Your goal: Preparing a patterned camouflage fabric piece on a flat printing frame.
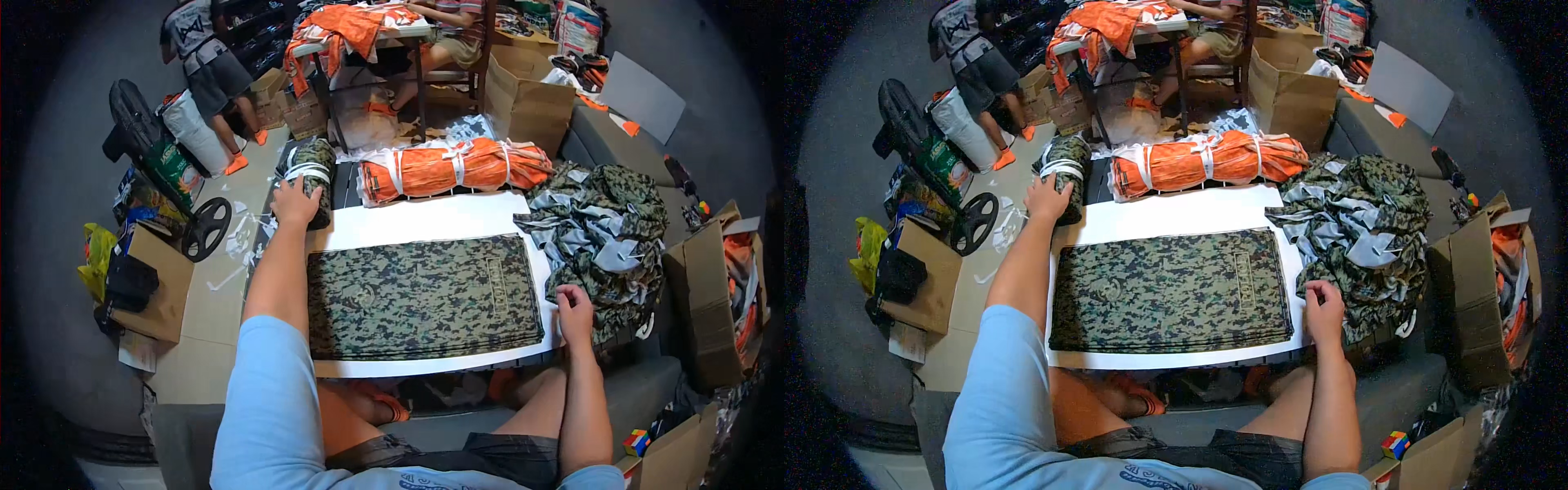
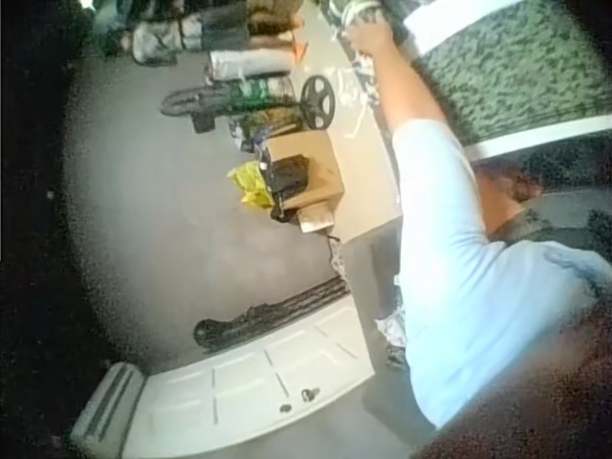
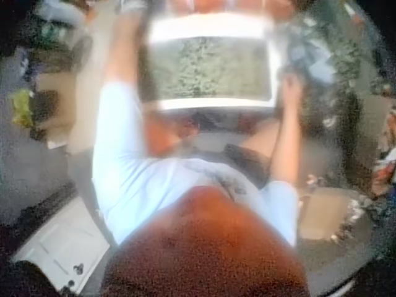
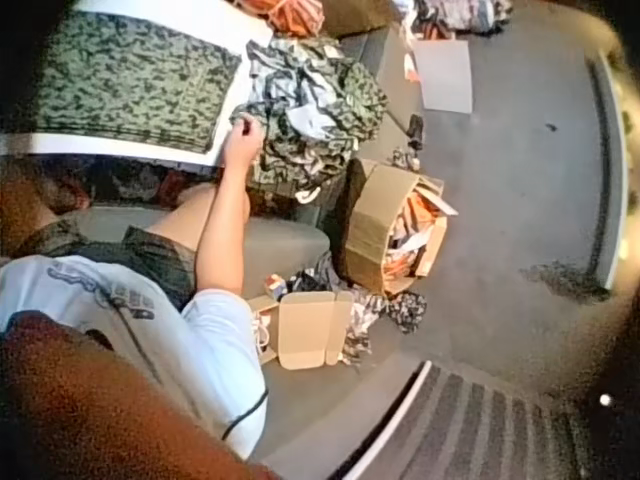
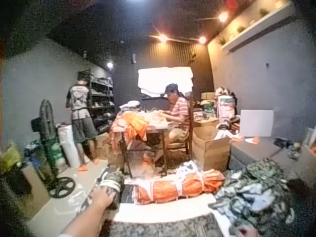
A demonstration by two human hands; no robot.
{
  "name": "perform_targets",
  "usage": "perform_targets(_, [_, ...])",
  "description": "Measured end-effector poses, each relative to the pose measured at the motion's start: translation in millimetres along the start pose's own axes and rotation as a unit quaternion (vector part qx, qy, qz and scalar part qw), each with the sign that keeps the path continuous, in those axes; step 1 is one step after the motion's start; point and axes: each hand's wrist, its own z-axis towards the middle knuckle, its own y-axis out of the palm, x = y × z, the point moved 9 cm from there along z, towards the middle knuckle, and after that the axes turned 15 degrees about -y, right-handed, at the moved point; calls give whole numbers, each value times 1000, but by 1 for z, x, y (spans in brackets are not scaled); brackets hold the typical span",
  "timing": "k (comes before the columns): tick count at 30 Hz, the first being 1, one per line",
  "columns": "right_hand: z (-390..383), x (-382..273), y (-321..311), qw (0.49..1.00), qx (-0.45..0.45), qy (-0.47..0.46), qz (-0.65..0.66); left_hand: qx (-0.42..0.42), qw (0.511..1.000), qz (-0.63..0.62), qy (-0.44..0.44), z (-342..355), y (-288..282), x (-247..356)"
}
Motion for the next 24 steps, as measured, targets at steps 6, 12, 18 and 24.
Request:
perform_targets(6, [18, 0, 21, 999, -18, 13, 42, 67, 997, -21, 13, 4, 1, 12])
perform_targets(12, [7, -5, -7, 1000, -26, 11, 12, 53, 998, -25, 22, -10, 0, 31])
perform_targets(18, [9, -11, -34, 999, -44, 2, -17, 14, 1000, -11, 2, -38, -32, 27])
perform_targets(24, [4, -25, -40, 997, -66, -32, 13, 124, 972, -91, 177, -141, -76, 21])
